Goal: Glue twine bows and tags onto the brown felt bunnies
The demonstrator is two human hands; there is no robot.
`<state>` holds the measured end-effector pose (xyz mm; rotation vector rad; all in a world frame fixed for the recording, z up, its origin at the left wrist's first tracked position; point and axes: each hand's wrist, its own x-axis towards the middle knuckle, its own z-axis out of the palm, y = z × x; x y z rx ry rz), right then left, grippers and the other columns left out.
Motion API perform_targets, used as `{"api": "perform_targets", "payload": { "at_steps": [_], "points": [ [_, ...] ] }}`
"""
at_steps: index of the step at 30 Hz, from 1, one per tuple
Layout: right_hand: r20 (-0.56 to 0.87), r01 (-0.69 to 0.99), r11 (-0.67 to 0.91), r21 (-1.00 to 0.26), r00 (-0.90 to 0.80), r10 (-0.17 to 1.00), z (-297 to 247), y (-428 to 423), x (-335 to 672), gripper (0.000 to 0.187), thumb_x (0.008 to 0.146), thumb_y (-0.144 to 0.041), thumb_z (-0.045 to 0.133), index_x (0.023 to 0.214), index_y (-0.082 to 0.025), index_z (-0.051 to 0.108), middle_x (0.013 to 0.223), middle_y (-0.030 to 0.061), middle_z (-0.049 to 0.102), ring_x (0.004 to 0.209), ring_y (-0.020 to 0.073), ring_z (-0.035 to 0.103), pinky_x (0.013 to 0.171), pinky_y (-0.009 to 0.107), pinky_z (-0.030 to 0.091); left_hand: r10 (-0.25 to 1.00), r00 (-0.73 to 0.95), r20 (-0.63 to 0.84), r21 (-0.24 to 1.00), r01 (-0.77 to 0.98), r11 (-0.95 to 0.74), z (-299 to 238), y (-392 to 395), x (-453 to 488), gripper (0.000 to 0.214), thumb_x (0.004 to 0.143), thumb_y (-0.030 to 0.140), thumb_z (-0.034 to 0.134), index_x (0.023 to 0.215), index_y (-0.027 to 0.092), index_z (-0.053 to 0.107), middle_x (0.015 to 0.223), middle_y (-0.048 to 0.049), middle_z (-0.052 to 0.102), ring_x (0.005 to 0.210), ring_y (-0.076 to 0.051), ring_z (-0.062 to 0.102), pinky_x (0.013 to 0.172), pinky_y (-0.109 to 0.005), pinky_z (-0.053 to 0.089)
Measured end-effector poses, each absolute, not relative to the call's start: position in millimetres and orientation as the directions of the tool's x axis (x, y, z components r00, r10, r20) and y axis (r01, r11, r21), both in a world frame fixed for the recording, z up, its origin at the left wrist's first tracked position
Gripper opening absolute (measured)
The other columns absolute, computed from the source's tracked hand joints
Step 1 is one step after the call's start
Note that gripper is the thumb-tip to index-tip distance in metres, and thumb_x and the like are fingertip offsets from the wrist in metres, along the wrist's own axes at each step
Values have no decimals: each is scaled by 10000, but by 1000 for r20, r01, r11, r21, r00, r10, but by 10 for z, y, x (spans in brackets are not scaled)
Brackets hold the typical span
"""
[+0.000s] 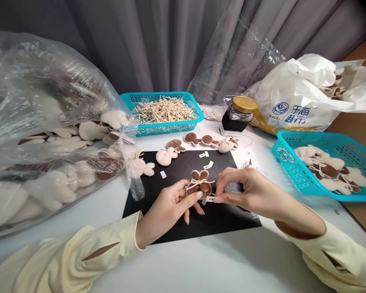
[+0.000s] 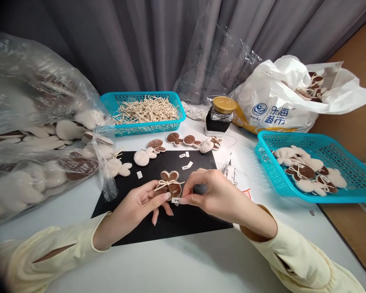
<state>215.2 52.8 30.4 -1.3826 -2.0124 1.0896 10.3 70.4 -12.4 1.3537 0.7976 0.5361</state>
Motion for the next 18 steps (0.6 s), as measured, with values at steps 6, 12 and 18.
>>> {"api": "perform_targets", "payload": {
  "at_steps": [6,12,18],
  "points": [
    [-63,581,153,-799,-334,940,286,544,2131,58,752,-214,643,695,-199,647,757,5,648,742,144,586,709,256,433,736,640,-220,975,160,152,-116,709,104,344,876,345,491,1159,150,486,880,-59,634,711,-165,652,440,-187,441],
    [-53,613,146,-776,-294,954,273,535,2120,66,744,-238,648,690,-200,647,754,-3,656,724,135,584,694,249,425,727,649,-224,973,187,133,-137,707,96,324,875,352,491,1131,155,509,802,-45,650,656,-150,625,467,-204,444],
    [-75,627,117,-770,-271,960,273,536,2106,66,725,-230,646,667,-201,633,713,-13,656,670,128,582,654,245,433,723,651,-231,972,179,149,-107,698,106,322,865,327,504,1138,156,503,854,-53,634,701,-159,630,459,-198,437]
  ]
}}
